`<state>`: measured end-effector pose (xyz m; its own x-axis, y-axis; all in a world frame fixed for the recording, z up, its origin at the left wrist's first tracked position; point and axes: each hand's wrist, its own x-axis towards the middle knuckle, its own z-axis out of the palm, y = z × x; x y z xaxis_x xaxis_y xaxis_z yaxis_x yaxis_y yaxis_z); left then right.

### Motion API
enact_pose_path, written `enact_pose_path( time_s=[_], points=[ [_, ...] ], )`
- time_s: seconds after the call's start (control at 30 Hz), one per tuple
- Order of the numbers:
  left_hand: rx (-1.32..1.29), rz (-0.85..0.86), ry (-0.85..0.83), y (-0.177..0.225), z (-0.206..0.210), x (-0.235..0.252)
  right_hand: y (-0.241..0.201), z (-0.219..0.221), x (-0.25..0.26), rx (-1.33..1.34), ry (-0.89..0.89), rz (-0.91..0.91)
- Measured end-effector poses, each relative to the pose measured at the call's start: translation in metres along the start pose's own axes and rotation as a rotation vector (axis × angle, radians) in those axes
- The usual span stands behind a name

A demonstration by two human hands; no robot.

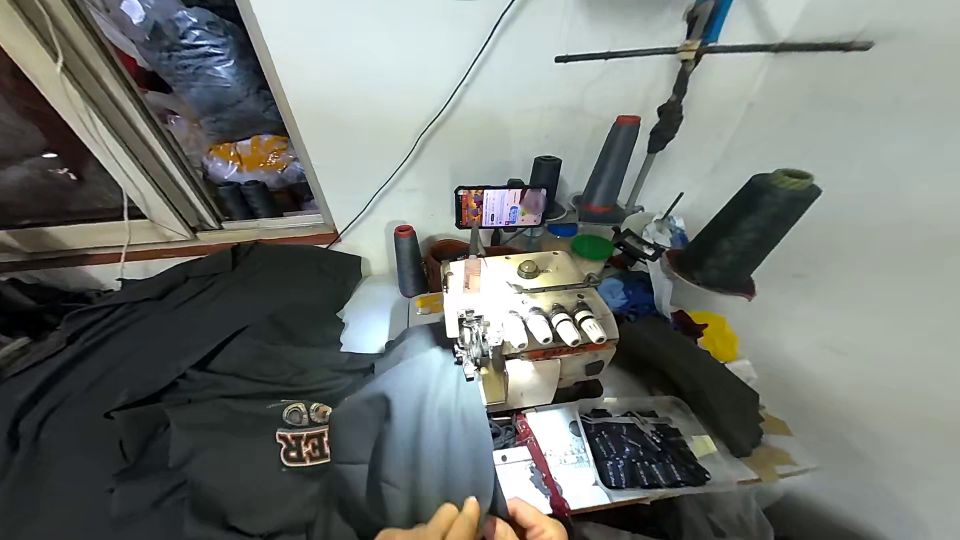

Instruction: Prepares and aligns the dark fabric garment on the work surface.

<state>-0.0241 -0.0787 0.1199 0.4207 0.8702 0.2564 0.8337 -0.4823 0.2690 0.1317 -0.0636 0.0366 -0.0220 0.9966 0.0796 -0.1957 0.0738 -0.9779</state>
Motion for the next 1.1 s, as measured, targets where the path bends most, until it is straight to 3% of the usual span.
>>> enact_pose_path(
  time_s=[0.3,0.53,0.8,0.93,1.03,1.1],
  points=[
    [0.385,0.047,0.360,-0.026,0.022,0.058,-0.006,0.028,0.041,0.082,0.064,0.005],
    [0.453,-0.048,0.425,-0.022,0.028,0.083,-0.007,0.032,0.048,0.052,0.074,-0.008],
    [0.396,-0.121,0.425,-0.012,0.033,0.090,-0.004,0.031,0.052,0.000,0.097,-0.069],
    [0.055,-0.080,0.468,-0.028,0.033,0.077,0.002,0.029,0.064,-0.080,0.118,-0.118],
    [-0.057,-0.254,0.548,-0.058,0.011,0.036,0.001,0.025,0.062,-0.111,0.109,-0.088],
    [0.004,-0.510,0.506,-0.088,-0.005,-0.008,0.002,0.022,0.053,-0.145,0.107,-0.087]
  ],
)
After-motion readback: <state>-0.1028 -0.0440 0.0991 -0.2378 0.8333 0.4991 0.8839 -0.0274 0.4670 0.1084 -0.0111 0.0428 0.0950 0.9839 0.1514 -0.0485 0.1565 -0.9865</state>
